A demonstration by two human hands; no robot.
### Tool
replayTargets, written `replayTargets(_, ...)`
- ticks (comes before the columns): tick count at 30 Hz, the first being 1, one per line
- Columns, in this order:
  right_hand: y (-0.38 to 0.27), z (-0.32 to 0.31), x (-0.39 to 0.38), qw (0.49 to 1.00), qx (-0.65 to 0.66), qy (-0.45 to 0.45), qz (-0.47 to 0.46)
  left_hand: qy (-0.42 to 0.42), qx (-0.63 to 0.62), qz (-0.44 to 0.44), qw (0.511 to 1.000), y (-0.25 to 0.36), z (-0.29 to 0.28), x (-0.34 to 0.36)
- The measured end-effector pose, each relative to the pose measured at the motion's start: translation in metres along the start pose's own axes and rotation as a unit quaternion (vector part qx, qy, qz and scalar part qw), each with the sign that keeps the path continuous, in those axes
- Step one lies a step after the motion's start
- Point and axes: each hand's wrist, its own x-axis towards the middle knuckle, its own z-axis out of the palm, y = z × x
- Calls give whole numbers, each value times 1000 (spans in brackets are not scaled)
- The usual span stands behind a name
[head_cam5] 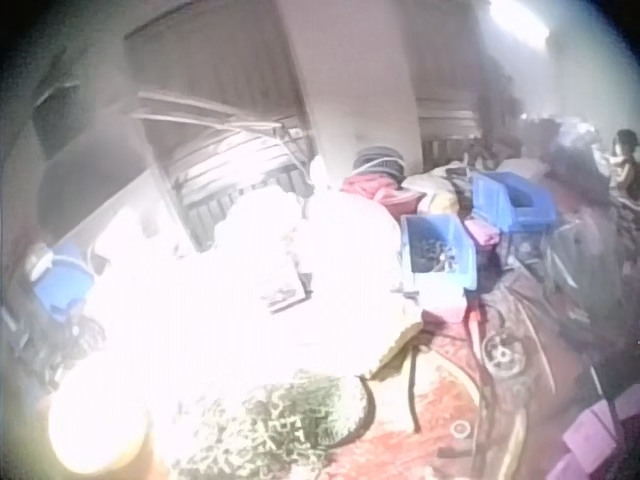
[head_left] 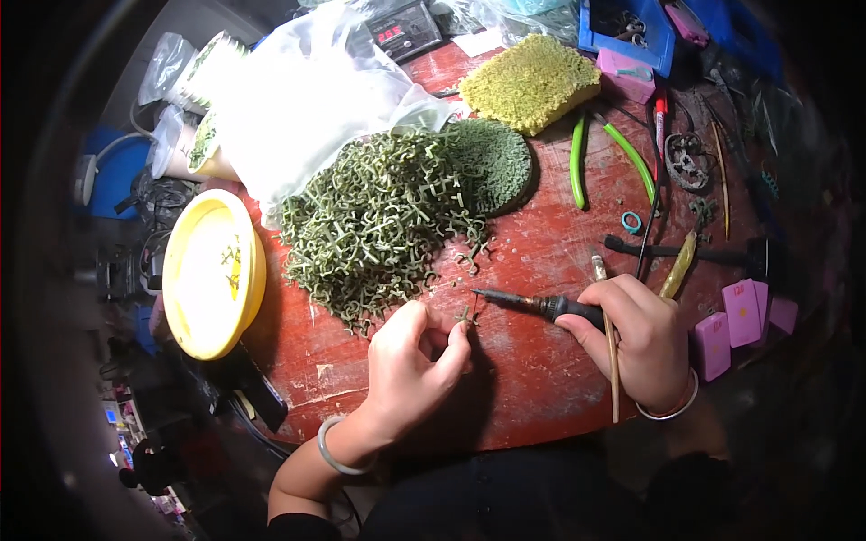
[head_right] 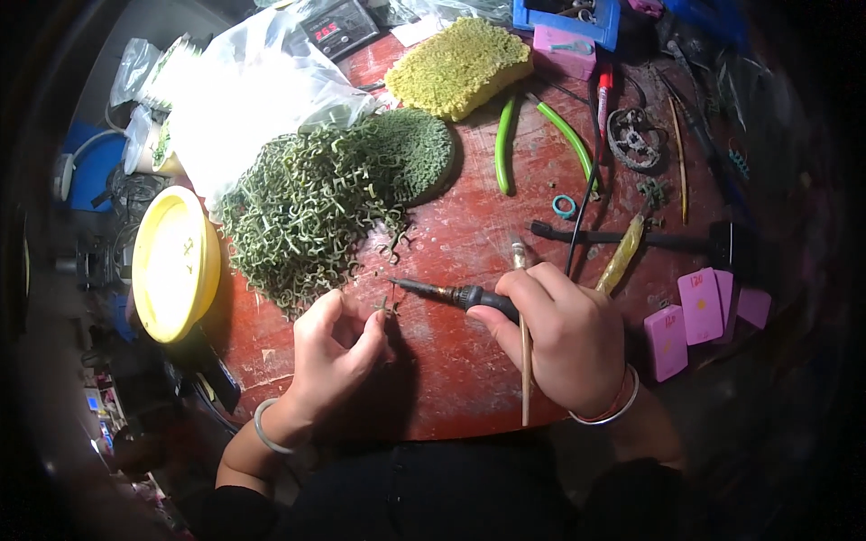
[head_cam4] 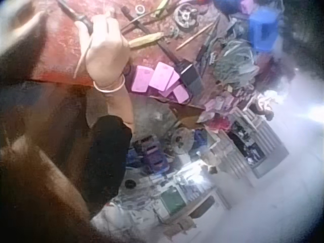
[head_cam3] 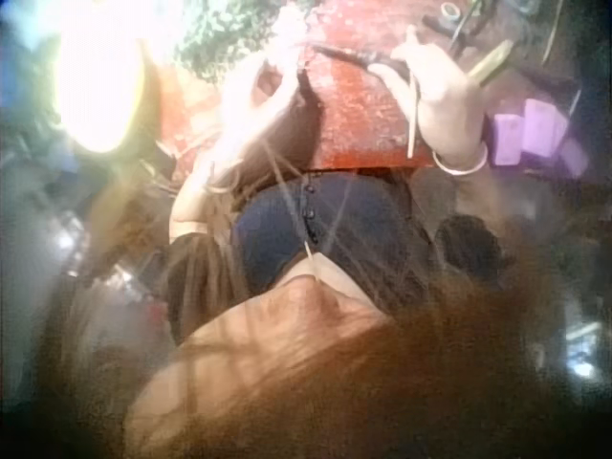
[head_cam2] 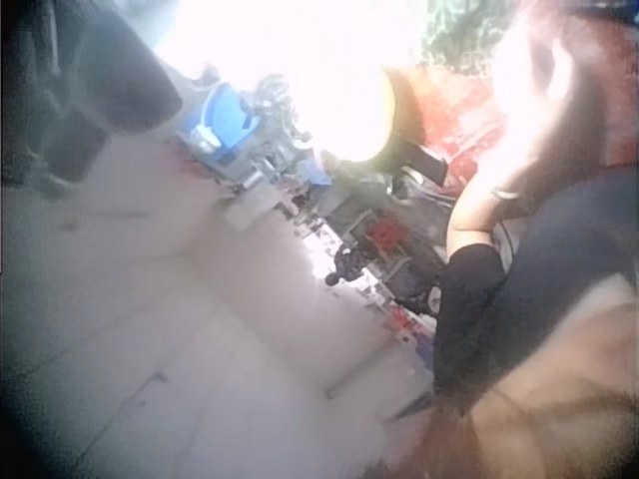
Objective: The person joins small green plastic decorative pieces using a soldering iron and applies a substance with a wooden-handled brush.
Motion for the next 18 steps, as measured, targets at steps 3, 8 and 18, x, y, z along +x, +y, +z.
replayTargets(3, 1, -2, -2, 1000, 4, 6, -9, 2, -37, -14, 999, 8, 1, 0)
replayTargets(8, 1, -2, -3, 1000, 0, 4, -15, -12, -23, -26, 999, 8, 0, 1)
replayTargets(18, 0, -3, -3, 1000, -11, -14, -21, -16, -29, -15, 999, 14, 1, 3)
